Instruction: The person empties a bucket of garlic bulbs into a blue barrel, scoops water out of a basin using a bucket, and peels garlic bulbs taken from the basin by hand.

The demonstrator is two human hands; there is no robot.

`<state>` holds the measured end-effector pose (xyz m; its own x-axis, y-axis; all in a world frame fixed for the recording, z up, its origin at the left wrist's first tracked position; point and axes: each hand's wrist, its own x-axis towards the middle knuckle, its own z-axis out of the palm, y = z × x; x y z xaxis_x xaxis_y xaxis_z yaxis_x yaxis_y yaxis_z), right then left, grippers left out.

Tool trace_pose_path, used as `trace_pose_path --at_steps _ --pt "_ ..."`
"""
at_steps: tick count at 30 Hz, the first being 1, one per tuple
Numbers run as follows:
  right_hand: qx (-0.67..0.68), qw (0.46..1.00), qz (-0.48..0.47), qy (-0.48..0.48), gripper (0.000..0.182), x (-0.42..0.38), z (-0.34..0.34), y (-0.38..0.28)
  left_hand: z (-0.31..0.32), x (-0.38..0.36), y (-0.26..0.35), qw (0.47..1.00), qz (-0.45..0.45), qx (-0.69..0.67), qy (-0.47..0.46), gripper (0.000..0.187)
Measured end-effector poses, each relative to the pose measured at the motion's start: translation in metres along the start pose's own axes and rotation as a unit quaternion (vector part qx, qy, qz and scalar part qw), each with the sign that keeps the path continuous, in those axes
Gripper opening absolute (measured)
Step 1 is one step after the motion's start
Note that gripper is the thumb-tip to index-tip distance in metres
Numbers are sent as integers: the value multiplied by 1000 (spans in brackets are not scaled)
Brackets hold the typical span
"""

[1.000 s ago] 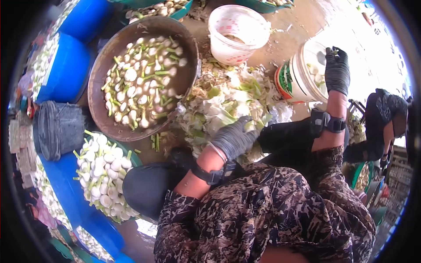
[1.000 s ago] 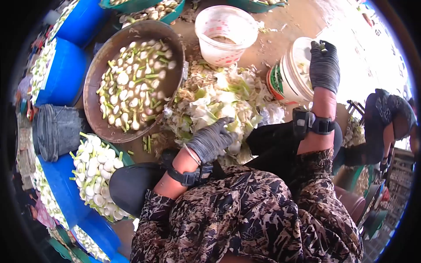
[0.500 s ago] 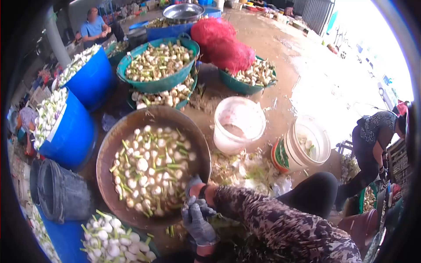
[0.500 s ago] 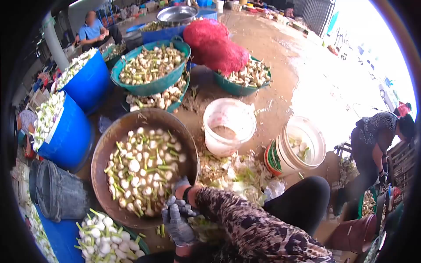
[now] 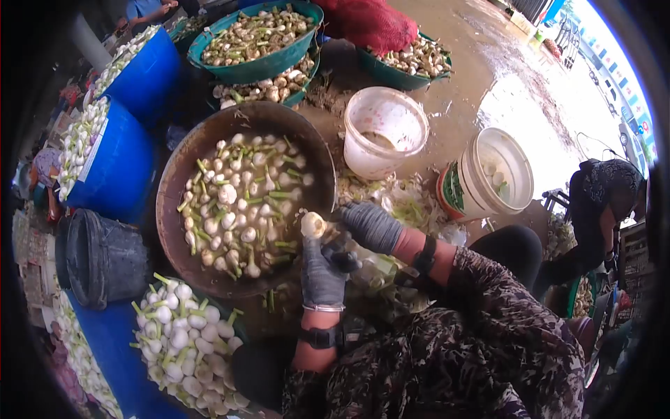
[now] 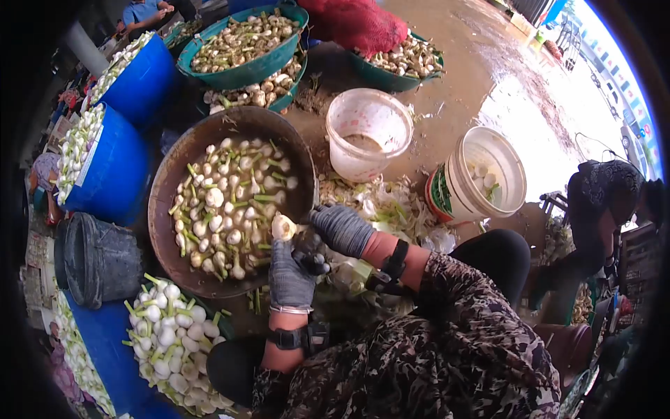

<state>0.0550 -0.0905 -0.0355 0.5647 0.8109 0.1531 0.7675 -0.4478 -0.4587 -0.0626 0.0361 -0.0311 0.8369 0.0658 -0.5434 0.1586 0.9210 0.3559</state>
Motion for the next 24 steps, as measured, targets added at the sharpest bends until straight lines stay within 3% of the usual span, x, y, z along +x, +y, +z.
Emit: trace_pose_path --at_steps 4,6,7,8,11,14,16,18,19,21,22,23,24 --pt "-12 995 -34 96 33 -41 -23 4 2 5 -20 985 -43 -40 -162 36" --pt "-10 994 40 100 31 -54 -25 4 16 -3 -30 991 -9 25 -131 28" --pt "17 982 75 170 24 -62 -26 -1 17 -5 -37 991 -14 31 -130 28" --pt "17 981 81 176 24 -71 -28 -1 20 -7 -42 991 27 62 -116 28" --pt "206 934 158 246 15 -92 -40 -2 35 -11 -55 981 100 137 -94 31" --pt "136 952 136 240 12 -99 -57 -9 43 -12 -65 968 134 196 -84 34" --pt "72 959 134 238 16 -99 -62 -14 53 -17 -67 937 159 309 -44 32" --pt "45 967 126 218 15 -101 -66 -20 67 -35 -68 838 234 491 27 34" --pt "23 970 139 199 14 -101 -62 -19 59 -23 -69 873 246 420 -32 30" --pt "6 970 143 197 13 -101 -60 -20 74 -33 -67 836 249 488 38 28" --pt "7 967 161 196 12 -101 -63 -23 47 -11 -73 843 282 457 -11 28" --pt "17 967 163 194 12 -100 -59 -18 30 0 -72 809 296 508 -29 28" --pt "32 968 169 184 11 -101 -57 -15 24 3 -71 821 266 502 -64 31"
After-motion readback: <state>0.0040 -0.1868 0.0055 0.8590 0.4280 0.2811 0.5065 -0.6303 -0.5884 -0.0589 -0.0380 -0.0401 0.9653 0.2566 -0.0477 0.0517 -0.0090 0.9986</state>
